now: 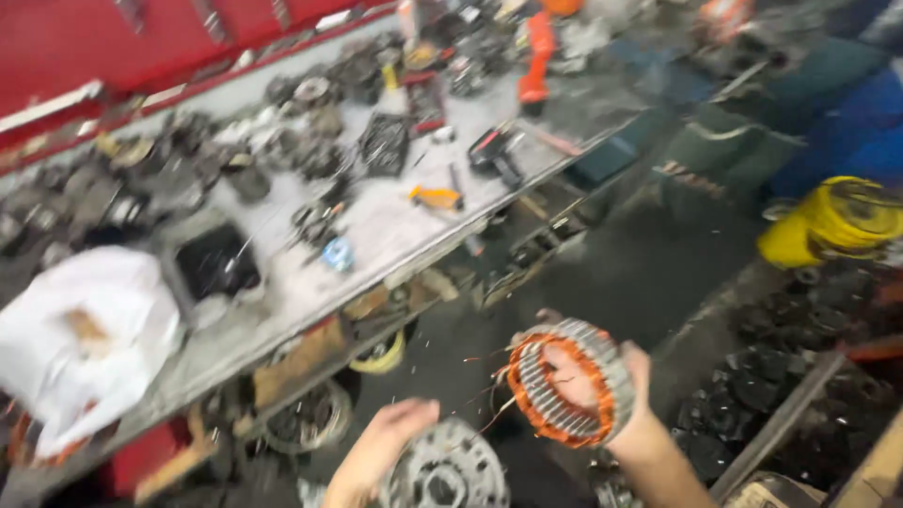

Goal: The person handles a motor stator and rotor, placing the rotor on a workbench. They then pick up a small metal ring and fit it onto the stator, rotating and adjusting it by hand. Finally, they use a heat gun to apply heat to the stator assembly.

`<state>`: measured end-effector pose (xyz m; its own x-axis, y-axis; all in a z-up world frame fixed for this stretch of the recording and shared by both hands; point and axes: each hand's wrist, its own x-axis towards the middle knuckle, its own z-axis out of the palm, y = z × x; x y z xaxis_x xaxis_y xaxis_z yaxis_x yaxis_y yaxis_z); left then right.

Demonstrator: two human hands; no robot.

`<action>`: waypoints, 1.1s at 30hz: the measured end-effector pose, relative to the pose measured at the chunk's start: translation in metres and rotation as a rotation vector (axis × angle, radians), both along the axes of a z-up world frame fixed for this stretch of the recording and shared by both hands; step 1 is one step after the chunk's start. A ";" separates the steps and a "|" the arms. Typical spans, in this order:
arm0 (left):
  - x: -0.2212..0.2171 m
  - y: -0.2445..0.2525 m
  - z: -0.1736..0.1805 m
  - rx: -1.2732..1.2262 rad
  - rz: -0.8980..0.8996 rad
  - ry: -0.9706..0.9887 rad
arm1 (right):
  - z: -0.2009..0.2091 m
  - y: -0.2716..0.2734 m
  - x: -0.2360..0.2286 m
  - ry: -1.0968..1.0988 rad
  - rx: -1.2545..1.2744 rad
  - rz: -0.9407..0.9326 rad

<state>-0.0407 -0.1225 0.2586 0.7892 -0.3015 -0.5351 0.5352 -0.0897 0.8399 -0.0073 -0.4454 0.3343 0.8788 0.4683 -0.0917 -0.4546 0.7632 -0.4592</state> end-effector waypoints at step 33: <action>-0.073 -0.018 0.014 -0.197 0.448 -0.191 | 0.037 -0.012 -0.002 -0.316 -0.699 0.095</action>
<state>-0.1133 -0.1408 0.2725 0.9416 0.0075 -0.3367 0.3210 0.2825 0.9040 -0.0091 -0.4573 0.3715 0.8712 0.4691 -0.1450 -0.2707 0.2124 -0.9390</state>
